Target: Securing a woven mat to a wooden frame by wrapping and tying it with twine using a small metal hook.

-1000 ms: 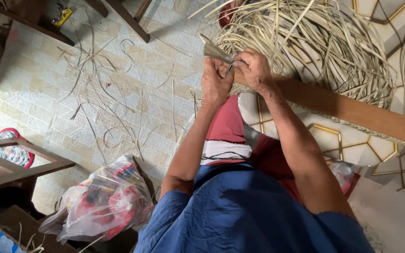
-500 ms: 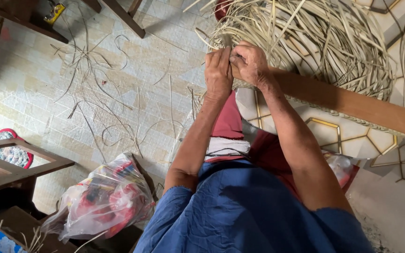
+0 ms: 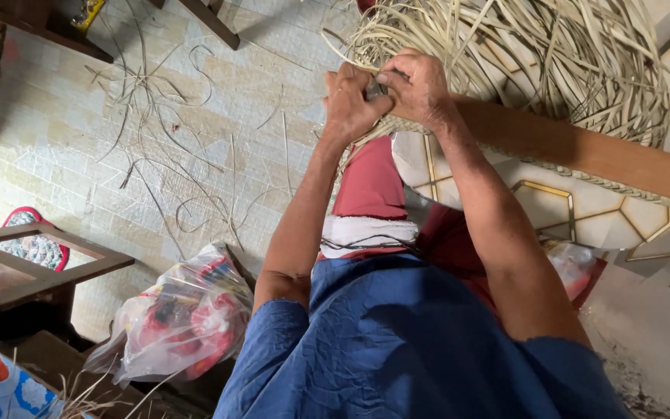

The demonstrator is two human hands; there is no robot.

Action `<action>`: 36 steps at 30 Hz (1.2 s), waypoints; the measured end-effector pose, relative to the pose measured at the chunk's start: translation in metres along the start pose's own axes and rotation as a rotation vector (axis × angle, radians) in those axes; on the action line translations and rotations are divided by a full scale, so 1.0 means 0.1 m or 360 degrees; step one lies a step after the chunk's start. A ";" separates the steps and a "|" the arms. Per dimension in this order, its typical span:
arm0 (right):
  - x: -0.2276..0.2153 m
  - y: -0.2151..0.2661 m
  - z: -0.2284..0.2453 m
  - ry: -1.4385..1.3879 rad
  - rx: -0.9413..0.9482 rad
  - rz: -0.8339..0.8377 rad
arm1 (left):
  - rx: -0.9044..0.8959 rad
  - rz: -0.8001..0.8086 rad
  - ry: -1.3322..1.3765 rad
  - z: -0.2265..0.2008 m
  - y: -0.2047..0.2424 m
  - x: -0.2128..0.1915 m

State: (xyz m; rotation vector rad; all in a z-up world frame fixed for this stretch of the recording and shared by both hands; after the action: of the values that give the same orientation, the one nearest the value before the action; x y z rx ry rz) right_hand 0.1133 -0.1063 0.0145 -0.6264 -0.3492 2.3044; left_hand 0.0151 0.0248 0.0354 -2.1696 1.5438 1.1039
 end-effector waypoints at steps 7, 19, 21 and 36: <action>0.01 0.00 -0.01 0.0112 0.0147 0.0033 | 0.0178 -0.0287 -0.0111 0.22 -0.11 0.23; 0.01 0.01 -0.08 0.0046 -0.0074 0.0002 | -0.0034 0.0109 -0.0843 0.04 0.02 -0.27; 0.04 0.05 -0.22 0.0046 -0.0134 -0.0066 | 0.0046 0.0248 -0.0851 0.11 0.07 -0.31; 0.30 -0.01 -0.41 0.0798 0.0130 -0.0639 | 0.1077 -0.0352 -0.1156 0.40 0.56 0.16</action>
State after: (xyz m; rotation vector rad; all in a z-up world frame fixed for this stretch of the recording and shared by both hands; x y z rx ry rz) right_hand 0.1166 -0.0820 -0.0294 -0.9651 -0.1238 1.7026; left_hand -0.0495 0.0151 0.0092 -1.2487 1.0823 0.9480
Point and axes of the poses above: each hand's wrist, its own y-axis away from the middle knuckle, its own x-axis out of the palm, z = x × y, the point moved 2 cm from there along -y, towards the middle knuckle, and after that the axes turned 4 degrees about -y, right-handed, at the moved point
